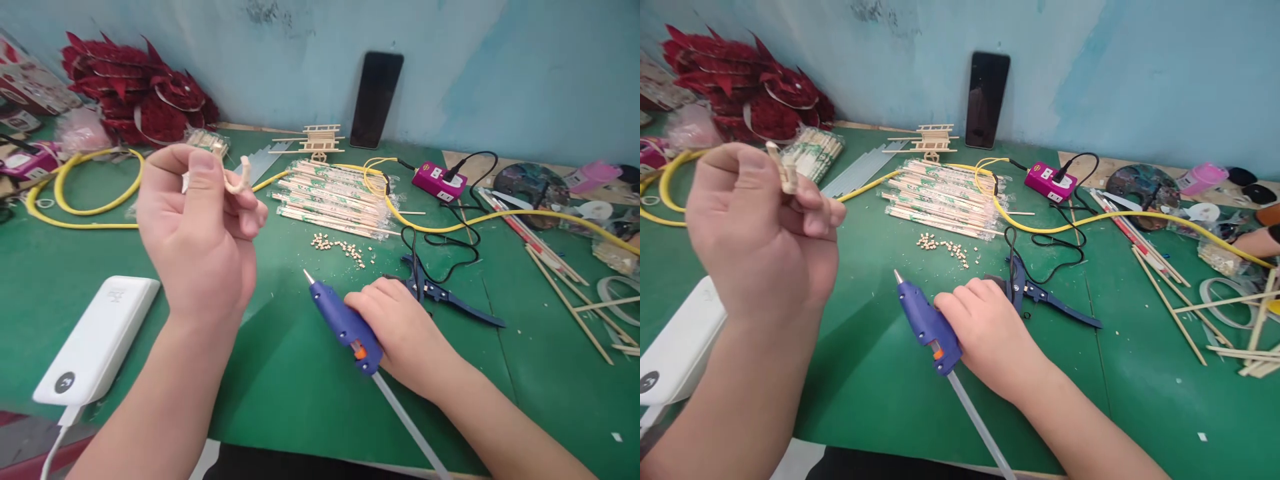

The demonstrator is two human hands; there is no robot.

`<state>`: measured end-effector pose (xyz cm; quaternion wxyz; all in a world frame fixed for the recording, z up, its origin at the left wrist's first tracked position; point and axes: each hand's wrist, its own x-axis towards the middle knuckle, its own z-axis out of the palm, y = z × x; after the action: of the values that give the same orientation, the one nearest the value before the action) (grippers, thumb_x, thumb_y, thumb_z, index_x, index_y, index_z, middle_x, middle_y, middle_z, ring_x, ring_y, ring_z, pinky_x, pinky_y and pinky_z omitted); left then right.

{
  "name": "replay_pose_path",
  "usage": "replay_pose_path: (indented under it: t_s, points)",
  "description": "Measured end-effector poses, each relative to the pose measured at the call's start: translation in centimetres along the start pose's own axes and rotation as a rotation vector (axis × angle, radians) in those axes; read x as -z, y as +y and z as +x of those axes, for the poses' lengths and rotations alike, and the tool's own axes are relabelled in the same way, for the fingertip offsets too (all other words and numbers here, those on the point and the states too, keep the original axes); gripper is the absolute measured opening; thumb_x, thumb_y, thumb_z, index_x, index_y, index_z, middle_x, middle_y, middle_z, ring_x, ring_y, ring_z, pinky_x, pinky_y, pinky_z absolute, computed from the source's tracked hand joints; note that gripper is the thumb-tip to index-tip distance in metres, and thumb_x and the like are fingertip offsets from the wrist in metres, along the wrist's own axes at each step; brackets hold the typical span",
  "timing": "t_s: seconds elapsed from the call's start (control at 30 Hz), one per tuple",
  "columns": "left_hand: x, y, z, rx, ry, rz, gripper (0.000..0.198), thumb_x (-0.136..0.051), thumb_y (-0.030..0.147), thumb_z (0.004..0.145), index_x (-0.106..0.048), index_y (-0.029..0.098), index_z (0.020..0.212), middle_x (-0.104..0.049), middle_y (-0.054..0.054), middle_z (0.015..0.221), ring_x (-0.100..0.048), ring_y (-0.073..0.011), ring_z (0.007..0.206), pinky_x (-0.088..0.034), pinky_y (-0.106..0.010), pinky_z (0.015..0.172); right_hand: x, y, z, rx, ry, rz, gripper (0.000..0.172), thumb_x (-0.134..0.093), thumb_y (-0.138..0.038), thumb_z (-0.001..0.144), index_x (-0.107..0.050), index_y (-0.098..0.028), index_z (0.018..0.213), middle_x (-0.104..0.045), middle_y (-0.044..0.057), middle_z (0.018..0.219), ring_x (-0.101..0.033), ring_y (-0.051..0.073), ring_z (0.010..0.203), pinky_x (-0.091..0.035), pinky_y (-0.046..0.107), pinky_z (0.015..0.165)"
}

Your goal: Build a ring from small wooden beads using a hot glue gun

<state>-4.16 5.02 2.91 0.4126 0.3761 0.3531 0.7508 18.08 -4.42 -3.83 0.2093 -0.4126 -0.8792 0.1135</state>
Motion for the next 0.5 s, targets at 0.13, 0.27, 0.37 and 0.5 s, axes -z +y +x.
replay_pose_path:
  t_s: [0.13,0.27,0.37,0.5]
  points:
    - [0.1,-0.4,0.0,0.034,-0.021,-0.022,0.027,-0.061,0.014,0.114,-0.066,0.024,0.090,-0.065,0.005,0.069,-0.052,-0.0082,0.052,-0.045,-0.024,0.050,-0.8,-0.8,-0.1,-0.023,-0.053,-0.019,0.004,-0.069,-0.019,0.101,-0.068,-0.018,0.105,-0.068,0.006,0.092,-0.054,0.026,0.086,-0.043,0.041,0.082]
    - [0.1,-1.1,-0.6,0.032,-0.106,-0.013,0.016,-0.075,0.024,0.109,-0.068,0.025,0.095,-0.067,0.003,0.072,-0.056,-0.0105,0.054,-0.044,-0.027,0.050,-0.8,-0.5,-0.4,-0.095,-0.108,0.046,0.023,-0.071,-0.004,0.087,-0.064,-0.019,0.103,-0.069,0.005,0.097,-0.053,0.026,0.091,-0.041,0.042,0.086]
    - [0.1,-1.5,-1.1,0.044,-0.150,-0.001,0.017,-0.082,0.031,0.105,-0.068,0.026,0.097,-0.069,0.003,0.074,-0.058,-0.0120,0.055,-0.043,-0.029,0.051,-0.2,-0.5,-0.3,-0.162,-0.179,0.146,0.036,-0.071,-0.001,0.082,-0.064,-0.020,0.111,-0.072,0.005,0.103,-0.056,0.027,0.096,-0.043,0.042,0.088]
    - [0.2,-1.9,-1.4,0.051,-0.175,0.028,0.022,-0.085,0.039,0.102,-0.067,0.027,0.098,-0.070,0.003,0.076,-0.057,-0.0130,0.055,-0.044,-0.031,0.052,0.7,-1.1,-0.3,-0.222,-0.255,0.221,0.050,-0.066,0.001,0.080,-0.061,-0.019,0.126,-0.072,0.009,0.112,-0.059,0.029,0.103,-0.048,0.044,0.090]
